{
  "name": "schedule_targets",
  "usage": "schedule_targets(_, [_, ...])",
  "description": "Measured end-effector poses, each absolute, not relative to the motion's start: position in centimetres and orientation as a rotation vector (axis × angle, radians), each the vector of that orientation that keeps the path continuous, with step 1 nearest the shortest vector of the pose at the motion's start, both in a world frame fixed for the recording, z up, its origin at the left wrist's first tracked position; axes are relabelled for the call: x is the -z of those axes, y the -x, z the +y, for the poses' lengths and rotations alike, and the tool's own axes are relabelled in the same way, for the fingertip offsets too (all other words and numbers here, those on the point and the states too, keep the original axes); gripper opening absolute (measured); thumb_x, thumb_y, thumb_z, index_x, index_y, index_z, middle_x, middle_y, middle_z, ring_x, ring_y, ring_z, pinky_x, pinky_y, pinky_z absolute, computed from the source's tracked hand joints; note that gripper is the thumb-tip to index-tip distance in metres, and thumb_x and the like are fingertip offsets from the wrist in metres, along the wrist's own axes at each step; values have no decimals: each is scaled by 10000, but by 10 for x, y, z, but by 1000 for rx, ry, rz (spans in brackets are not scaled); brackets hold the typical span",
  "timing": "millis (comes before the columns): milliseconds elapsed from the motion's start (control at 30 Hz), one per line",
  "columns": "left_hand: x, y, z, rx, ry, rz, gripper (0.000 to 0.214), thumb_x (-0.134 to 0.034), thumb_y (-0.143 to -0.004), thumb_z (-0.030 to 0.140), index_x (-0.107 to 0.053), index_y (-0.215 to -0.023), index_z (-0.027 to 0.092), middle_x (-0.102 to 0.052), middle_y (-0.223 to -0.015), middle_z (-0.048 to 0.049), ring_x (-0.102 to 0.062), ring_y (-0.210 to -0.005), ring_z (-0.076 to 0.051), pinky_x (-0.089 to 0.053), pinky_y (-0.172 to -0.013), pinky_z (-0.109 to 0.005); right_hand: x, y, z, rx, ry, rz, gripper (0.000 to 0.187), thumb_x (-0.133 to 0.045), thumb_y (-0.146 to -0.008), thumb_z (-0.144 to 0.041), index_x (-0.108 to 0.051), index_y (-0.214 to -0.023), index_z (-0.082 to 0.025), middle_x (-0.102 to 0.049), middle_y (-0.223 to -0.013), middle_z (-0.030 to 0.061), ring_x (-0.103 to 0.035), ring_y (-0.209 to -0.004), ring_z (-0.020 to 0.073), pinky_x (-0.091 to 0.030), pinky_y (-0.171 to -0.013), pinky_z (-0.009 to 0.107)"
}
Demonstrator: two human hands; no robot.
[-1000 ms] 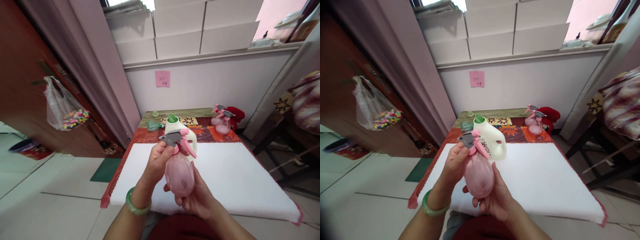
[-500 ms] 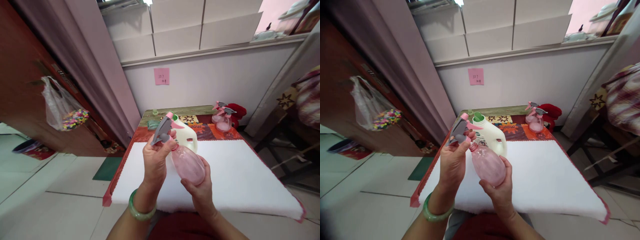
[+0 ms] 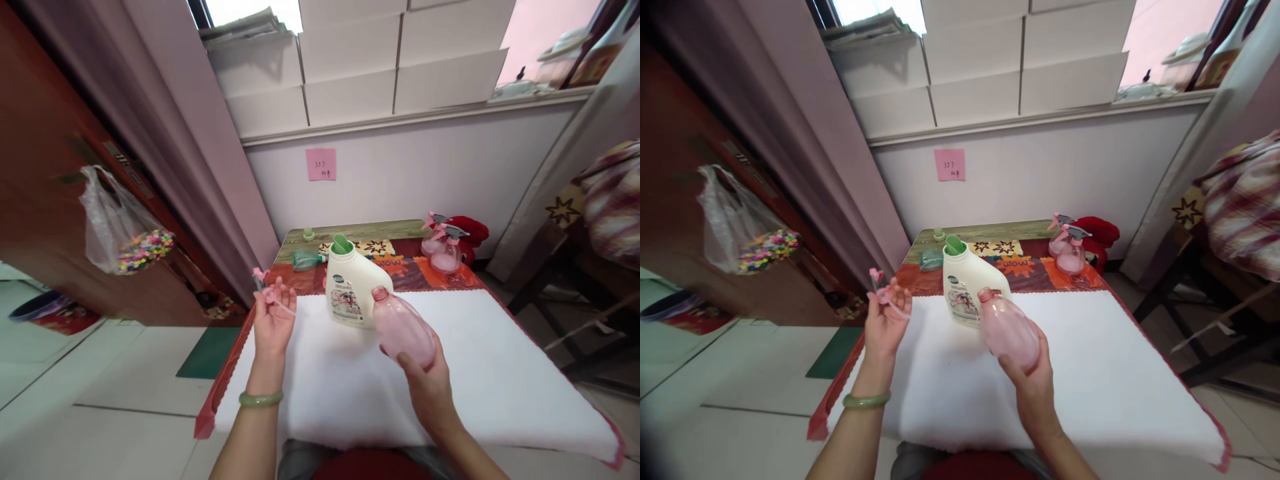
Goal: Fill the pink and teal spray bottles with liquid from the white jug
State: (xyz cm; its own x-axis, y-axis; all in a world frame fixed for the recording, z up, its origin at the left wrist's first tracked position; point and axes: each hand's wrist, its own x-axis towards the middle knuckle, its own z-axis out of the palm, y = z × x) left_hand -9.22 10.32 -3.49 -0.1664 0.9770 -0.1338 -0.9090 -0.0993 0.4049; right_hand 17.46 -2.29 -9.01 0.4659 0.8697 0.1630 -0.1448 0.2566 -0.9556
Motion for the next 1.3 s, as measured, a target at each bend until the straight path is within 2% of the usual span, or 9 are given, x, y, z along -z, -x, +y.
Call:
schedule_targets(67, [73,99,101,-1622,-146,483,375,-424,-1057,399,-729,-983,192,-801,-1012,-67,-746,-900,-150,-499,-1037,-383,74,-189,-11,-780,1155,-839,835,-821,-710,-510,-487,-1418,-220,-603,-1396,137,-553,-1293,366,-445,-1097,579])
schedule_targets(167, [118,100,90,-1550,-97,524,328,-502,-1029,400,-745,-908,216,-802,-925,-44,-746,-879,-160,-486,-1054,-423,40,-210,9,-708,1239,-912,886,-845,-682,-537,-470,-1427,-236,-567,-1433,136,-512,-1337,369,-354,-1162,594])
schedule_targets(300, [146,102,84,-1490,-69,553,249,-566,-996,415,-748,-979,246,-779,-860,-16,-736,-829,-159,-514,-1020,-438,-4,-224,32,-636,1267,-1028,904,-903,-598,-536,-520,-1363,-244,-593,-1393,136,-558,-1272,361,-424,-1106,557])
schedule_targets(433, [153,104,87,-1450,-61,593,211,-591,-984,382,-739,-1002,232,-776,-908,-55,-742,-882,-191,-542,-992,-458,-32,-225,51,-596,1258,-1133,883,-921,-565,-533,-558,-1321,-253,-635,-1321,123,-600,-1193,341,-506,-1010,516])
schedule_targets(700, [151,102,86,-1441,-117,638,124,-658,-946,321,-733,-969,225,-731,-778,-16,-722,-776,-159,-581,-947,-418,-54,-223,79,-739,1291,-1222,881,-919,-556,-497,-554,-1319,-251,-652,-1234,115,-659,-1032,312,-613,-732,431])
schedule_targets(833, [146,99,85,-1446,-121,658,134,-637,-952,264,-742,-1018,213,-746,-837,-32,-731,-805,-158,-593,-934,-414,-61,-230,86,-708,1339,-1341,866,-916,-567,-421,-557,-1334,-235,-689,-1210,114,-691,-1003,314,-603,-748,433])
schedule_targets(967, [145,98,85,-1437,-117,681,150,-616,-959,247,-748,-913,191,-749,-843,-50,-736,-815,-163,-597,-927,-410,-70,-234,88,-648,1375,-1436,823,-910,-573,-367,-577,-1315,-243,-722,-1165,109,-714,-978,313,-597,-766,436])
schedule_targets(1167, [146,98,84,-1430,-132,697,176,-629,-957,265,-747,-842,204,-749,-825,-39,-723,-802,-143,-592,-947,-405,-80,-235,92,-648,1356,-1455,747,-908,-588,-402,-628,-1261,-240,-742,-1102,103,-732,-914,303,-614,-732,439])
schedule_targets(1300, [146,98,84,-1421,-144,696,183,-632,-955,273,-755,-843,197,-748,-823,-47,-725,-803,-147,-595,-939,-400,-88,-238,96,-662,1398,-1479,770,-917,-583,-401,-629,-1276,-227,-739,-1149,116,-731,-964,315,-612,-790,452])
